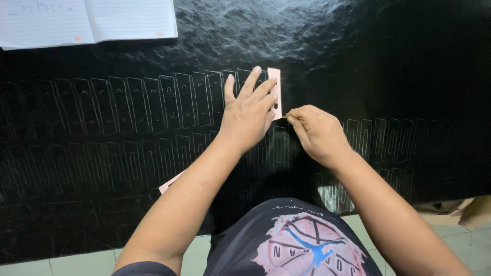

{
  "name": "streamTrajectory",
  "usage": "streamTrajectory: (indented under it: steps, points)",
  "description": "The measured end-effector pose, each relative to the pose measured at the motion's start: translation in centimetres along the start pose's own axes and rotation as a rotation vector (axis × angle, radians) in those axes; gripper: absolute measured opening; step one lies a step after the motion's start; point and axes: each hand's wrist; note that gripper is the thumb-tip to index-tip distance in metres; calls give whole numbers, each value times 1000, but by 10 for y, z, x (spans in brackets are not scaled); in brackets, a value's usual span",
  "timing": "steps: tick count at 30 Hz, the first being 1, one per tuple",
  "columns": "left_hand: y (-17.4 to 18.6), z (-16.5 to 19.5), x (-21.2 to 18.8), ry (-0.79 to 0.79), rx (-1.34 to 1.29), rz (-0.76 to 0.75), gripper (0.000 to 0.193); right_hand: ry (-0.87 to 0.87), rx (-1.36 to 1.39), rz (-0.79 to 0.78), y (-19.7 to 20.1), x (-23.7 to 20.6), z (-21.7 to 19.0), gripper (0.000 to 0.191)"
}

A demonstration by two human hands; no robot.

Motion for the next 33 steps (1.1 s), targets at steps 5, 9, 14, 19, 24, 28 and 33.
streamTrajectory:
  steps: [5, 9, 14, 19, 24, 28, 33]
  points:
    - [3, -3, 6, 2, -26, -19, 31, -12, 34, 32, 0, -7, 1, 11]
    - [1, -3, 4, 20, -51, -18, 22, -24, 74, 10, -4, -11, -2, 11]
    - [-3, -6, 3, 3, -6, 29, 21, -24, 123, -31, -10, -9, -10, 12]
    - [2, -5, 4, 48, -36, -25, 24, 71, 43, 36, -9, 0, -10, 10]
    - [7, -5, 5, 81, -100, -55, 38, 107, -10, 146, -13, 18, -6, 12]
    - [6, -7, 4, 64, -136, -25, 48, 17, 41, 182, -12, 19, -3, 8]
    - [2, -11, 4, 71, -137, -43, 41, -21, 32, 156, -14, 14, 1, 9]
Point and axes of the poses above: each hand's wrist, its own x-axis towards the middle knuckle, its own y-axis out of the back of the hand, z = x × y, and after that the axes turned 7 degrees about -x, right-handed
